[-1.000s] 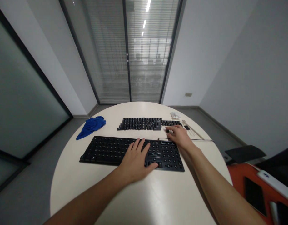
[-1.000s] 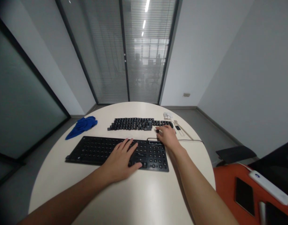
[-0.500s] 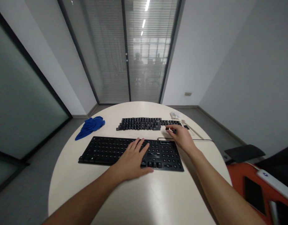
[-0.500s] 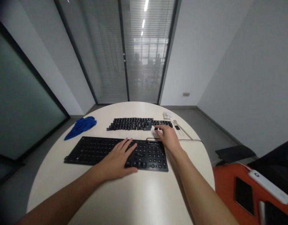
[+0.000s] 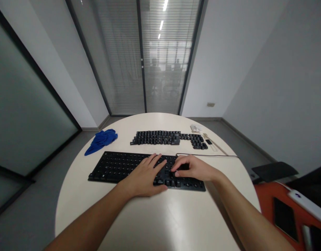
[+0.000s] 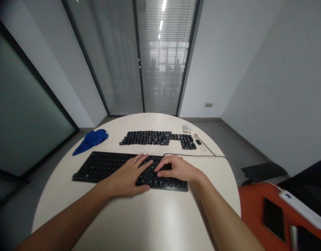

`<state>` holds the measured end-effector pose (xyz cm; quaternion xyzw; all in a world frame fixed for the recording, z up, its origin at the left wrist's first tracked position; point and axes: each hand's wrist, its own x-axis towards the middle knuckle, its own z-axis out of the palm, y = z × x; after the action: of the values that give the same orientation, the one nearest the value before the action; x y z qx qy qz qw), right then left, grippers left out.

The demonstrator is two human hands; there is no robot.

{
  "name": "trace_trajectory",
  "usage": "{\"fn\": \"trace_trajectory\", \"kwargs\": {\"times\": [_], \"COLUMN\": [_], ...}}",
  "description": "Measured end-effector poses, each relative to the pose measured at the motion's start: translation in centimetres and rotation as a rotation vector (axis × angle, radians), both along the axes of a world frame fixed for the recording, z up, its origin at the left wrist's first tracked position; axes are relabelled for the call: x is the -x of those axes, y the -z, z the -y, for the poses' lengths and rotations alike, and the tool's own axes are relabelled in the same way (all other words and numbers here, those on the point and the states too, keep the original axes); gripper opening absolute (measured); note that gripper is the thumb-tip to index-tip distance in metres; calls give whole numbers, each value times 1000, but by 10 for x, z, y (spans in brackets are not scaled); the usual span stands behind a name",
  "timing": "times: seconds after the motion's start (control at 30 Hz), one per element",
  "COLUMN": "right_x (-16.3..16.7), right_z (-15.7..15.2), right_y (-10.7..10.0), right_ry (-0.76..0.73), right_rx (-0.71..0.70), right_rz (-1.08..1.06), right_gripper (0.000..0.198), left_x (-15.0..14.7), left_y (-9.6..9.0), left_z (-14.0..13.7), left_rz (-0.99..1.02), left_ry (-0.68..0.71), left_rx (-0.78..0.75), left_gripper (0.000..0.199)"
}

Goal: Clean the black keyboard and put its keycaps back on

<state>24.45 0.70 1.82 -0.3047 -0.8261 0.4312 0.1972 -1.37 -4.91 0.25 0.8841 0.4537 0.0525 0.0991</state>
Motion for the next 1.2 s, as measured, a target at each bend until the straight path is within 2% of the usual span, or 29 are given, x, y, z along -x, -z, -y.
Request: {"fn": "trace_trajectory", "kwargs": {"times": [0.53,0.83,1.03,1.2], "right_x": [5,12,16,15], "right_z": [3,9,13,14], "right_y": [6,-2,-7,-11], "right_ry": [-27,-27,-92,-127], "right_rx": [-109,-221,-274,-216], "right_rz": [66,129,164,143], "right_gripper": [17,9,8,15], "left_x": [-5,-4,-5,-5], "left_y": [1,3,1,2], "left_z": [1,1,1,1], "left_rz": [5,19,28,31], "left_ry": [-3,0,-10,-5], "left_rx": [7,-1,11,7], "left_gripper": [87,86,87,87]}}
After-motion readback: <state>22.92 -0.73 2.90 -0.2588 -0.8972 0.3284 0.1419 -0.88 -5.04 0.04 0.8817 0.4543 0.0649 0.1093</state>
